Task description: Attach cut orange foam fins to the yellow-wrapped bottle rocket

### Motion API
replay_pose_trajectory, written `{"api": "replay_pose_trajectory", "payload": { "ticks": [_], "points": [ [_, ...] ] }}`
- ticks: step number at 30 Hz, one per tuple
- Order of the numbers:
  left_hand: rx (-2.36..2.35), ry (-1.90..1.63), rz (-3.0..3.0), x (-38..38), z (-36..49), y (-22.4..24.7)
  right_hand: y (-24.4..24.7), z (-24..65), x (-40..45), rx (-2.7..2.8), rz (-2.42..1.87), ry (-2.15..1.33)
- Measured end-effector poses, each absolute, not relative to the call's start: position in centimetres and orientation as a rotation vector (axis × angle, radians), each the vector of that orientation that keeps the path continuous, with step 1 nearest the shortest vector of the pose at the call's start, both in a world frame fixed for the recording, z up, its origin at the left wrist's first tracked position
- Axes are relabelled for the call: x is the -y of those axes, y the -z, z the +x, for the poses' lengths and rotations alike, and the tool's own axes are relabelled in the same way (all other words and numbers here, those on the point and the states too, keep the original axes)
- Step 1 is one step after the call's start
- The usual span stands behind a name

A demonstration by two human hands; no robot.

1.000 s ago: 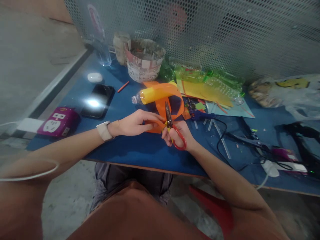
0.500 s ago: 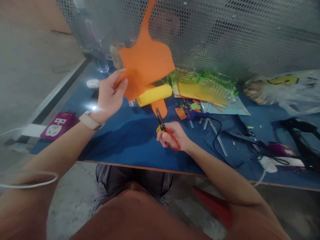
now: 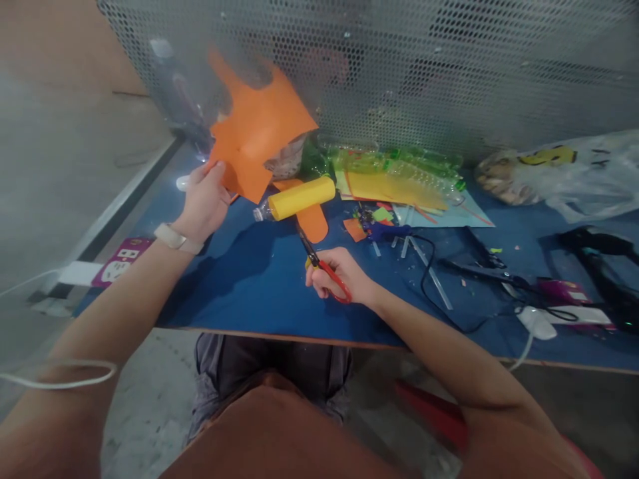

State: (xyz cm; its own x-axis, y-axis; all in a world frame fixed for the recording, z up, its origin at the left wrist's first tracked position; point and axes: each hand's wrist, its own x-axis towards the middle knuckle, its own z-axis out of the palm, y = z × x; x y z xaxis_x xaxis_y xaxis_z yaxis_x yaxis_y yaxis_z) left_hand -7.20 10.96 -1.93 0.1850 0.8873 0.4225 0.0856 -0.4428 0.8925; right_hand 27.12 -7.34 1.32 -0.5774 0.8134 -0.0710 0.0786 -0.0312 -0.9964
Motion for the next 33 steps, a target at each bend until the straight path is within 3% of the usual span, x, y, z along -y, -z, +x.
{"api": "replay_pose_trajectory", "payload": {
  "ticks": [3,10,20,33],
  "points": [
    [-0.851,-1.485,1.328,-10.7,-6.8,1.7,-1.6,27.0,7.4,1.688,-0.936,-1.668],
    [-0.733,-1.440,1.366,-11.1,-7.0,2.2,-1.6,27.1,7.3,1.690,-0.992,-1.620],
    [-0.795,-1.793,0.971,-8.0,-3.7,-0.6,-1.4,27.1,7.3,1.689,-1.046,-1.642],
    [-0.789,-1.857,1.024,-7.4,-3.2,-2.1,-1.6,27.1,7.4,1.730,-1.017,-1.653]
  ]
}}
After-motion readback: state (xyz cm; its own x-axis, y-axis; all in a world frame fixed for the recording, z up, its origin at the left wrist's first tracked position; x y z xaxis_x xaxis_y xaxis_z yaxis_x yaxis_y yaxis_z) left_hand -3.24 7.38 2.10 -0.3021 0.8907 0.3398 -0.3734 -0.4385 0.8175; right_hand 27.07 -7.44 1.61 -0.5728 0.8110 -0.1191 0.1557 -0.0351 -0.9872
